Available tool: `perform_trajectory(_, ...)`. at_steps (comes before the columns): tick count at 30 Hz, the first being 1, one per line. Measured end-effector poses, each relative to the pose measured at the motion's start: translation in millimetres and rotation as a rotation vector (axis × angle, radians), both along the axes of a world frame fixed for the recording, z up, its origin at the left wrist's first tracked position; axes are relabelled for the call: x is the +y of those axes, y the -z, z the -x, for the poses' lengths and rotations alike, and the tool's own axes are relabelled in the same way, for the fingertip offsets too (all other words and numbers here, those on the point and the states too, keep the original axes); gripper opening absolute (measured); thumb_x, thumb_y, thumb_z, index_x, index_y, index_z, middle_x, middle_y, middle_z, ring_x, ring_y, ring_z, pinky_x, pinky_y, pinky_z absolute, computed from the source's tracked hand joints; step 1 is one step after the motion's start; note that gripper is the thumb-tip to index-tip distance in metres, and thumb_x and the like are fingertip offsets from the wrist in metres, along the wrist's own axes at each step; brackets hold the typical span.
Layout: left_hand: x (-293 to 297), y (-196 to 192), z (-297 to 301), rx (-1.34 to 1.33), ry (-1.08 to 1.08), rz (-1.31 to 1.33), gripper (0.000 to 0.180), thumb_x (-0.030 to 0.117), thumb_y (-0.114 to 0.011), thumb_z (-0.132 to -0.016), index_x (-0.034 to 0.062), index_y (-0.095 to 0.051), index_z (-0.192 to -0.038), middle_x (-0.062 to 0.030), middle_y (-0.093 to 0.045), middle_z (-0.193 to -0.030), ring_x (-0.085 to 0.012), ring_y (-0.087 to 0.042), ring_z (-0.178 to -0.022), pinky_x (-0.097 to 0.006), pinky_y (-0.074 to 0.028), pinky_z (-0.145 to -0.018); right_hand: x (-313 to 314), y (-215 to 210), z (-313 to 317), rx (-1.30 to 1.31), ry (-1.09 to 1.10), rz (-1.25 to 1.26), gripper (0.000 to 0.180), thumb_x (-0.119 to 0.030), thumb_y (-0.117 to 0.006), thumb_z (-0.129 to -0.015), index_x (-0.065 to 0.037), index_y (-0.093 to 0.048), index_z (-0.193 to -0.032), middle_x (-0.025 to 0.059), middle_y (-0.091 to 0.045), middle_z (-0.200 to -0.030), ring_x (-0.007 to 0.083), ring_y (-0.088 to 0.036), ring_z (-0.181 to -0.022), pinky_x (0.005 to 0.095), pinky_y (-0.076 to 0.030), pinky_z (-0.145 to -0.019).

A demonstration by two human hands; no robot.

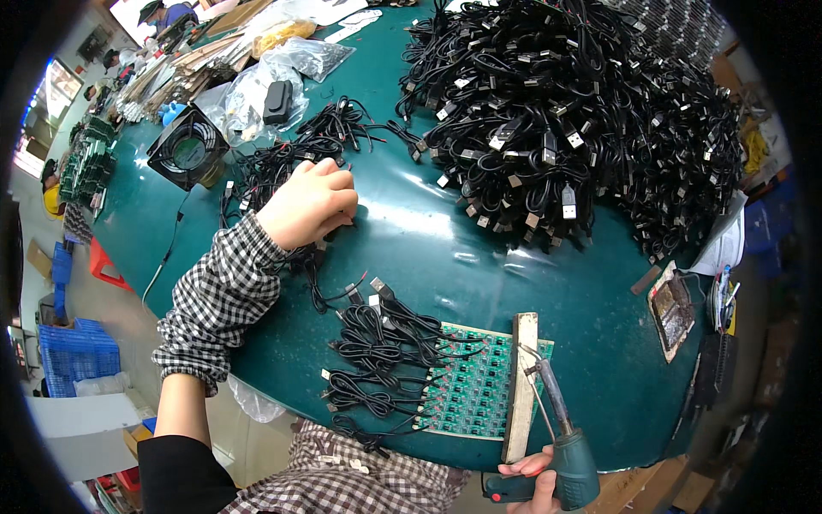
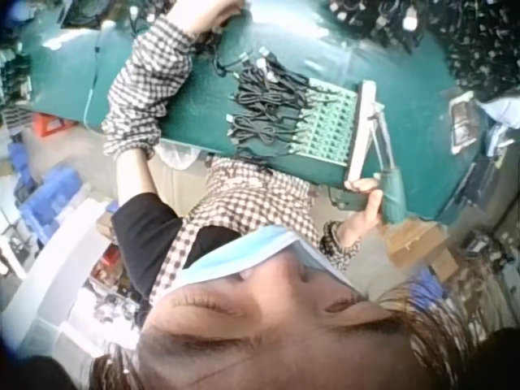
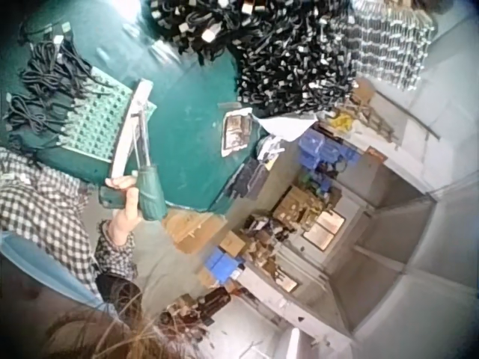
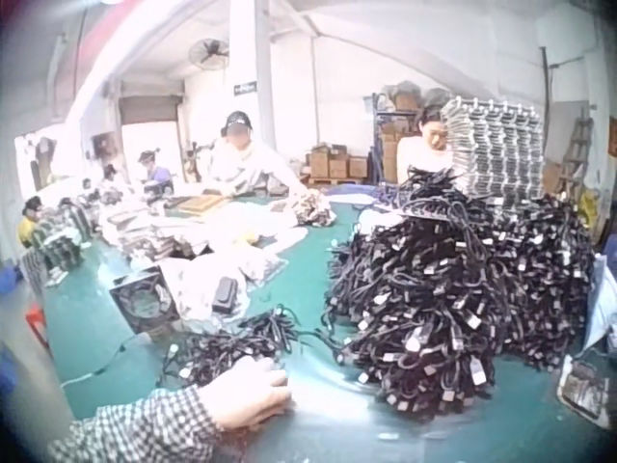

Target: The person solders the wire ends of cables onto a circuit board using a soldering iron.

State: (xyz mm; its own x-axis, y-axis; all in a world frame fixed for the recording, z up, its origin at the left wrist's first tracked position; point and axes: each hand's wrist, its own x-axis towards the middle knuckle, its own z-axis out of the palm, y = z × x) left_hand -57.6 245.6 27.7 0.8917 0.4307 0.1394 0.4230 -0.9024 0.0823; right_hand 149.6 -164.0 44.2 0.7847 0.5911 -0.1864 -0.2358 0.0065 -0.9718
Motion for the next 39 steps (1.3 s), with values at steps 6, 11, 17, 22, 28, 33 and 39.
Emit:
perform_trajectory(6, 3, 0, -12, -0.263, 0.151, 0.246, 0.013, 0.011, -0.065, -0.085, 0.0069, -0.055, -0.092, -0.0076, -0.059, -0.087, -0.029, -0.061, -0.081, -0.038, -0.049, -0.073, -6, 12, -3, -0.065, 0.069, 0.0, 0.049, -0.033, -0.056, -0.098, 0.009, -0.044, -0.12, 0.0087, -0.053, -0.075, 0.0177, -0.058, -0.069, 0.0321, -0.06, -0.056)
perform_trajectory(11, -9, -30, -23, -0.476, 0.149, 0.204, 0.017, -0.004, -0.066, -0.082, 0.0018, -0.062, -0.097, -0.0093, -0.06, -0.09, -0.0257, -0.063, -0.079, -0.032, -0.052, -0.068, 1, 14, -3, -0.077, 0.007, -0.039, 0.049, -0.033, -0.057, -0.097, 0.008, -0.044, -0.12, 0.01, -0.055, -0.077, 0.0183, -0.06, -0.071, 0.0332, -0.061, -0.056)
perform_trajectory(17, -58, -77, -45, -0.54, 0.11, 0.128, 0.014, -0.005, -0.066, -0.081, 0.0007, -0.062, -0.094, -0.0117, -0.059, -0.085, -0.0276, -0.061, -0.075, -0.034, -0.051, -0.065, 3, 9, 2, -0.069, 0.004, -0.137, 0.046, -0.031, -0.058, -0.097, 0.005, -0.045, -0.122, 0.0126, -0.058, -0.091, 0.0231, -0.066, -0.077, 0.0364, -0.062, -0.061)
perform_trajectory(22, -137, -75, -63, -0.549, 0.082, 0.707, 0.01, -0.003, -0.066, -0.082, 0.0018, -0.063, -0.09, -0.0075, -0.059, -0.081, -0.0171, -0.057, -0.068, -0.028, -0.046, -0.06, 46, -22, 13, -0.088, -0.09, -0.028, 0.039, -0.008, -0.069, -0.084, 0.001, -0.051, -0.117, 0.0119, -0.06, -0.099, 0.0229, -0.065, -0.09, 0.0359, -0.059, -0.076)
perform_trajectory(28, -197, -52, -83, -0.36, 0.008, 1.305, 0.007, 0.005, -0.067, -0.088, 0.0011, -0.064, -0.093, -0.0043, -0.058, -0.08, -0.0073, -0.055, -0.066, -0.024, -0.045, -0.056, 67, -15, 4, -0.466, -0.198, 0.156, 0.029, 0.004, -0.075, -0.077, -0.001, -0.058, -0.099, 0.0101, -0.066, -0.093, 0.0156, -0.068, -0.079, 0.0281, -0.056, -0.069)
perform_trajectory(33, -216, -39, -94, -0.398, 0.037, 1.281, 0.006, 0.004, -0.068, -0.087, -0.0001, -0.065, -0.09, -0.0057, -0.06, -0.082, -0.0093, -0.057, -0.069, -0.027, -0.046, -0.059, 61, -18, 0, -0.113, -0.079, 0.166, 0.022, 0.001, -0.072, -0.081, 0.0, -0.055, -0.095, 0.0043, -0.061, -0.083, 0.0128, -0.064, -0.073, 0.0273, -0.054, -0.068)
perform_trajectory(39, -230, -23, -97, -0.596, 0.02, 1.261, 0.009, -0.002, -0.071, -0.082, -0.0006, -0.065, -0.089, -0.0088, -0.061, -0.082, -0.014, -0.06, -0.07, -0.025, -0.048, -0.059, 55, -4, 0, 0.262, -0.009, -0.164, 0.044, 0.011, -0.068, -0.08, 0.0, -0.046, -0.117, 0.0084, -0.053, -0.1, 0.0186, -0.064, -0.084, 0.0319, -0.055, -0.077)
